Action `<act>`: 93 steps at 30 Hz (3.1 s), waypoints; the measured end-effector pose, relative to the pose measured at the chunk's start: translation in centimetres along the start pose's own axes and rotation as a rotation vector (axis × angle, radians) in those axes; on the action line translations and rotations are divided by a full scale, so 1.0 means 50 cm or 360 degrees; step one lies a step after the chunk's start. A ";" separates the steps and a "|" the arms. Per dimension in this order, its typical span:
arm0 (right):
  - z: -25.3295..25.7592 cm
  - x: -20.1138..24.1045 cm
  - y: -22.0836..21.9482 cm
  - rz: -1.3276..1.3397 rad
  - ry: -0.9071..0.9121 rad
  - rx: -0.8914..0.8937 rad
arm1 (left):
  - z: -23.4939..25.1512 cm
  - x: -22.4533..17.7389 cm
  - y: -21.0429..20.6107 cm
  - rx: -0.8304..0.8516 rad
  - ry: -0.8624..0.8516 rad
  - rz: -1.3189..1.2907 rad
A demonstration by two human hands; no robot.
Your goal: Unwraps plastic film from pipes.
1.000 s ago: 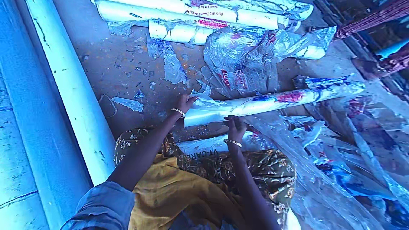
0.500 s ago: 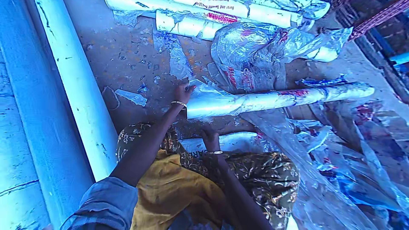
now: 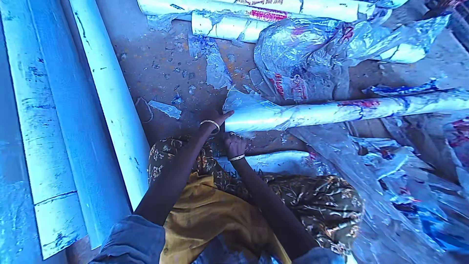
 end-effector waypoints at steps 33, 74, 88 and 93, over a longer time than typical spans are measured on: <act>0.116 -0.100 0.050 0.1653 -0.0357 0.0458 | 0.080 -0.115 -0.017 -0.0485 0.0237 -0.0365; -0.186 -0.364 0.189 0.0746 -0.0618 0.0559 | -0.045 0.053 -0.024 -0.0799 0.0196 -0.1008; 0.139 -0.303 0.177 0.1210 -0.1052 0.0242 | -0.147 -0.085 -0.081 -0.1535 -0.1265 0.0602; 0.113 -0.327 0.143 0.1543 -0.0847 0.0084 | -0.123 -0.191 -0.169 -0.0941 -0.1505 0.0783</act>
Point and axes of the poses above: each hand's wrist, its own z-axis towards the middle knuckle, its own y-axis out of the back of the hand, x = y × z, the point moved 3 cm from there along z, towards the middle knuckle, and after that the axes turned 5 degrees about -y, right-handed, at the moved point
